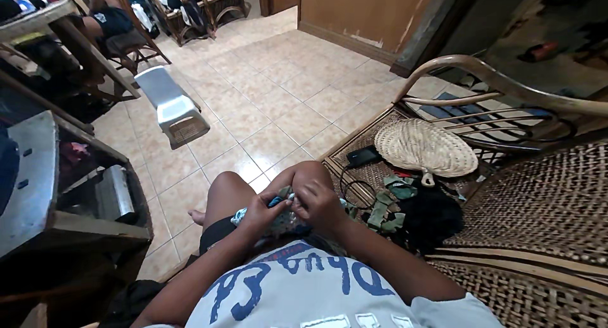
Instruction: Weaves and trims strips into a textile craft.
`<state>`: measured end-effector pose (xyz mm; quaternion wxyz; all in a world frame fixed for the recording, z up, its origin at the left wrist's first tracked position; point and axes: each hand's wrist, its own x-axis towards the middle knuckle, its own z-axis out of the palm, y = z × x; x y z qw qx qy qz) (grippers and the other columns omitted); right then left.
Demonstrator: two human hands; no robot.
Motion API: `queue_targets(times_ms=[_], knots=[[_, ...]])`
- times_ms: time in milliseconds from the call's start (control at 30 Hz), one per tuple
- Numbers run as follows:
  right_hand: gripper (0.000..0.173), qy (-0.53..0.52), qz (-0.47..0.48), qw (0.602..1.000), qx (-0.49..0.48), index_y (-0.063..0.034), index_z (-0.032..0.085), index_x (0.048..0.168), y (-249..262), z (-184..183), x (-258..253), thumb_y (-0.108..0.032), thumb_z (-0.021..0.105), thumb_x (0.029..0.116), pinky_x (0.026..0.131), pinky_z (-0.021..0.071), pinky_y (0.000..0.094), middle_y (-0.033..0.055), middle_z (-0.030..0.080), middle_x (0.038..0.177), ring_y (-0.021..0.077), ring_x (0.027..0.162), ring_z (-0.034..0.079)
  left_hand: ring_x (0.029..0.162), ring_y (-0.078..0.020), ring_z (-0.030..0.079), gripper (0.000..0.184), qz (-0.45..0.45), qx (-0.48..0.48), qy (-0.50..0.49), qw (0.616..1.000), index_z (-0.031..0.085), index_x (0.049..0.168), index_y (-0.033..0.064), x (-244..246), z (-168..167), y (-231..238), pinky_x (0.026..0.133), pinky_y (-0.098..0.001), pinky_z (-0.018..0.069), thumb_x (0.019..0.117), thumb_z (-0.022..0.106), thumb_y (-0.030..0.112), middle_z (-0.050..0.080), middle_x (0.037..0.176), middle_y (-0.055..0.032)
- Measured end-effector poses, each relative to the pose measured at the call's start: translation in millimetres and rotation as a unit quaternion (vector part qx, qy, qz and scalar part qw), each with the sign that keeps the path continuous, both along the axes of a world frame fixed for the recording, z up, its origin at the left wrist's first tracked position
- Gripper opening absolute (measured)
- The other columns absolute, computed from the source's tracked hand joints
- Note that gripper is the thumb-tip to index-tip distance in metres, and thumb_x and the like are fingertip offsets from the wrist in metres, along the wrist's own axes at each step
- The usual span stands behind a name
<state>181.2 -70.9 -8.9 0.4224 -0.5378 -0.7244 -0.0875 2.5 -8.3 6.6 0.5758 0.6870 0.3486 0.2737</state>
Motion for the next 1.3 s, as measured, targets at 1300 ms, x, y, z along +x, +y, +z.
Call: queue_targets(times_ms=[1300], knots=[[0.03,0.159,0.195,0.909,-0.331,0.0036,0.069,0.109,1.9,26.7,49.1,-0.023,0.058,0.1025,0.085,0.052,0.0317,0.0148,0.068,0.098,0.0153,0.09,0.063,0.103,-0.0243,0.068,0.043,-0.146,0.207,0.23,0.94,0.073,0.108,-0.0007,-32.9,36.3,36.7,0.096,-0.0466,0.0523,0.1037,0.055,0.038,0.072,0.105,-0.0156]])
